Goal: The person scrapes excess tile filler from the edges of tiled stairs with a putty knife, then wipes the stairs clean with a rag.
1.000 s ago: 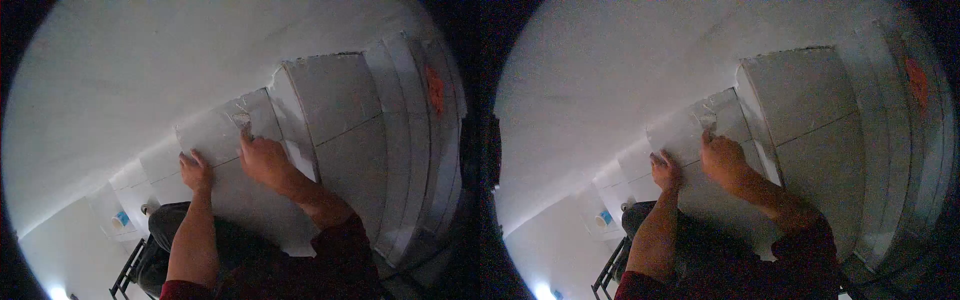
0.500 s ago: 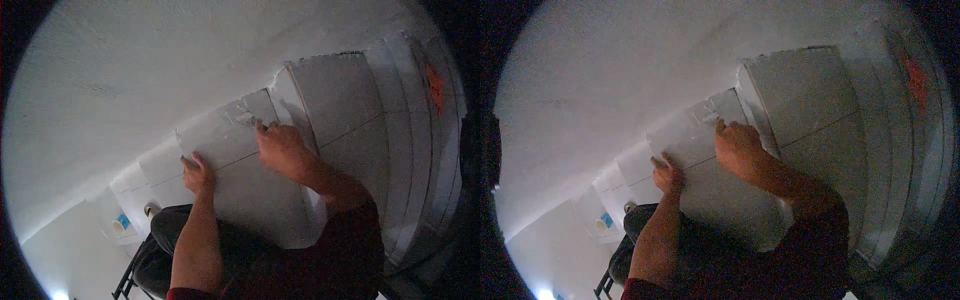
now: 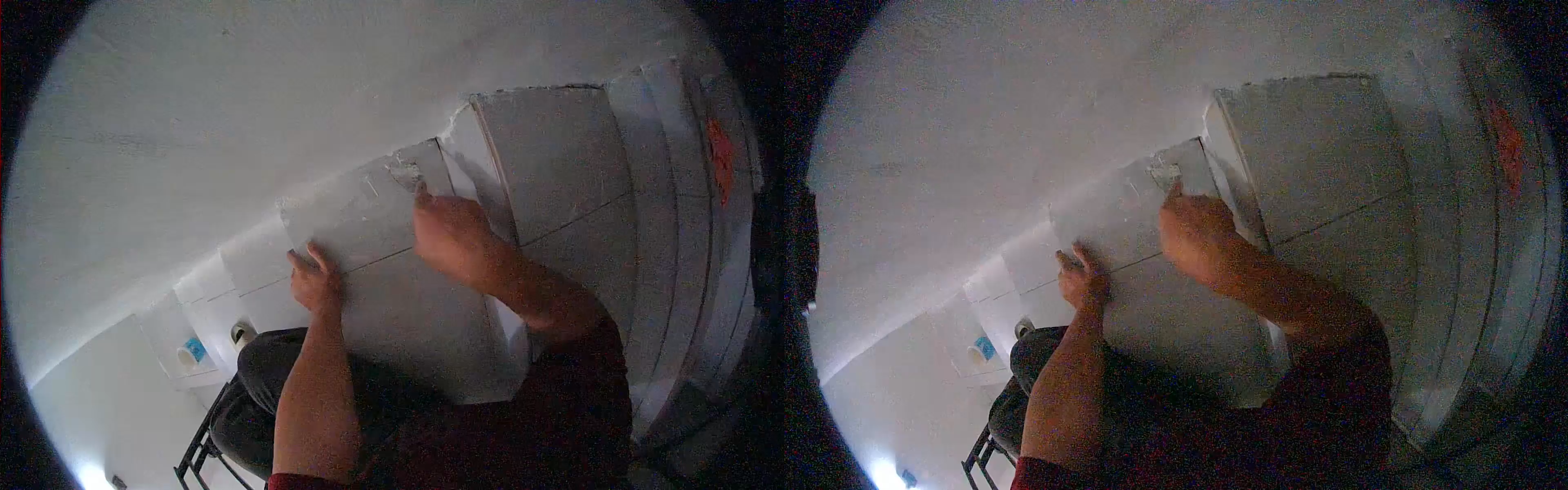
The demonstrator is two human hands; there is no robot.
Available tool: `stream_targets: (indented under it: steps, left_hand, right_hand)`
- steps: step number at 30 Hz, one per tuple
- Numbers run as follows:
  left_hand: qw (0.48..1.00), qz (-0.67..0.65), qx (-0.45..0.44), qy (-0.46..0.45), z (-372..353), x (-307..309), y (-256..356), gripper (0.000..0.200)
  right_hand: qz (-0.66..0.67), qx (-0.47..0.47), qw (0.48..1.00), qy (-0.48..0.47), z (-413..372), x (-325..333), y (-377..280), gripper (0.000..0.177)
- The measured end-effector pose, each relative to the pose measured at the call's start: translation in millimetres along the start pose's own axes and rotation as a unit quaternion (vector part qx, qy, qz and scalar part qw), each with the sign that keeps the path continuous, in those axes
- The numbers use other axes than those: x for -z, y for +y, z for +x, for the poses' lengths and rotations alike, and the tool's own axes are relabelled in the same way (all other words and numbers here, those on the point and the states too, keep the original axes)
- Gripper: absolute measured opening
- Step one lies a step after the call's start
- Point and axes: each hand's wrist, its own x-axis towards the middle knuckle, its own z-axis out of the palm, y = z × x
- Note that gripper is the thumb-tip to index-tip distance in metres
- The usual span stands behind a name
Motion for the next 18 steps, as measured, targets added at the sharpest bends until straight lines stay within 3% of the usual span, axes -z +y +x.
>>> stream_targets:
  steps: [4, 7, 9, 12, 18]
  left_hand:
    - [1.000, 0.016, 0.001, 0.023, 3.8, -1.4, 1.1, 0.073]
    - [0.999, 0.021, -0.003, 0.025, 0.4, 0.0, 1.1, 0.071]
    - [0.999, 0.021, -0.008, 0.035, 0.6, -3.0, 2.4, 0.071]
    - [0.999, 0.010, -0.018, 0.033, 5.6, -4.3, -0.5, 0.072]
    - [1.000, 0.016, -0.009, 0.022, 2.2, -2.0, 0.9, 0.075]
  right_hand:
    - [-0.006, 0.038, 0.999, -0.025, -4.6, 2.4, 2.6, 0.052]
    - [-0.028, 0.031, 0.999, 0.022, -3.8, -9.7, 4.4, 0.049]
    - [0.012, -0.002, 0.998, -0.059, 5.6, 2.5, 6.3, 0.061]
    - [-0.002, 0.023, 0.996, -0.085, -3.3, -1.3, 8.8, 0.061]
    - [-0.012, 0.023, 0.998, -0.065, 3.3, -2.8, 12.7, 0.062]
